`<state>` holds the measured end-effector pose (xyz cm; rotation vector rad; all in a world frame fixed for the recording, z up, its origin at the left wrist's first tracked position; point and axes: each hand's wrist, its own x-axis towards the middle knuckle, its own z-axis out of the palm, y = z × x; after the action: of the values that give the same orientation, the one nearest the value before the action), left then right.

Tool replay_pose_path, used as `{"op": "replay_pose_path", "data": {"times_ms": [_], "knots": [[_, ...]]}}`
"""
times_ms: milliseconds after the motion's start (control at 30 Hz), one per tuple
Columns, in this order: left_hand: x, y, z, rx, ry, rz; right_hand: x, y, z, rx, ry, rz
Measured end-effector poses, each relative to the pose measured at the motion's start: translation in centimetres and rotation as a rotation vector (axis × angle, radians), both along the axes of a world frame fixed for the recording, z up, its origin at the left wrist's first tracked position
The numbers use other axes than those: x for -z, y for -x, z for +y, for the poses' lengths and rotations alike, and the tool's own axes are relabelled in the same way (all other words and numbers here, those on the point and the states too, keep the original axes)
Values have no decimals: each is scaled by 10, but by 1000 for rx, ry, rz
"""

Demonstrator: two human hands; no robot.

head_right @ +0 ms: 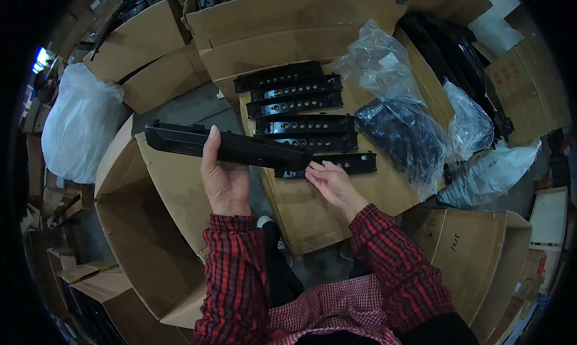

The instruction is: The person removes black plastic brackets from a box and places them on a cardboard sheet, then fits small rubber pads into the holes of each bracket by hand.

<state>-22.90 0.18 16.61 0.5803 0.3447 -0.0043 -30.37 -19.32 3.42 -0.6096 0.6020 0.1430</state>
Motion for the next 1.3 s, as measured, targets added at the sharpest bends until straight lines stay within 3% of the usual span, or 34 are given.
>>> {"op": "replay_pose_path", "data": {"times_ms": [33,100,133,167,200,233,267,333,400,467,533,600,667,733,767,833,867,967,1067,1167,1233,1267,1300], "knots": [[0,0,-4,-4,6,5,-6,-6,-7,5,-6,-5],[-3,0,-11,17,-112,-56,-25,-7,-22,-299,287,63],[-3,1,-16,21,-221,-116,-41,-6,-28,-294,292,67],[-2,4,-20,23,-213,-112,-59,-4,-33,-244,471,-10],[0,8,-23,123,-438,-185,-76,-3,-39,-195,648,-89],[3,11,-27,224,-664,-259,-91,-1,-48,-197,651,-85],[15,14,-39,53,-1076,-590,-104,2,-59,-97,544,-103],[21,38,-62,226,-1476,-777,-130,15,-70,11,432,-110],[39,59,-90,342,-1549,-801,-151,30,-74,-39,263,-105],[60,79,-105,480,-1640,-781,-112,46,-92,21,370,-21],[85,93,-109,615,-1715,-784,-59,64,-114,-66,796,244],[115,104,-112,610,-1826,-828,-15,80,-120,-134,818,347],[111,100,-108,736,-1828,-834,23,80,-130,-207,841,433],[88,79,-99,736,-1724,-637,45,79,-133,-253,1553,455],[89,60,-93,557,-1681,-559,47,79,-132,-251,1543,455],[99,21,-75,269,-1606,-351,24,63,-113,-235,1767,326],[113,5,-62,158,-1572,-214,24,54,-110,-234,1766,325],[165,-21,-29,104,-1537,-82,24,26,-100,-201,1639,355],[184,-11,-19,397,-1209,27,23,7,-89,-87,1587,263],[188,-16,-21,282,-1220,-17,31,3,-88,-74,1709,223],[175,-36,-16,201,-1271,71,10,1,-94,-139,2111,109],[175,-51,-11,181,-1242,71,-4,-4,-100,-142,2118,100],[174,-68,-7,172,-1238,76,-23,-11,-104,-130,2121,-75]]}}
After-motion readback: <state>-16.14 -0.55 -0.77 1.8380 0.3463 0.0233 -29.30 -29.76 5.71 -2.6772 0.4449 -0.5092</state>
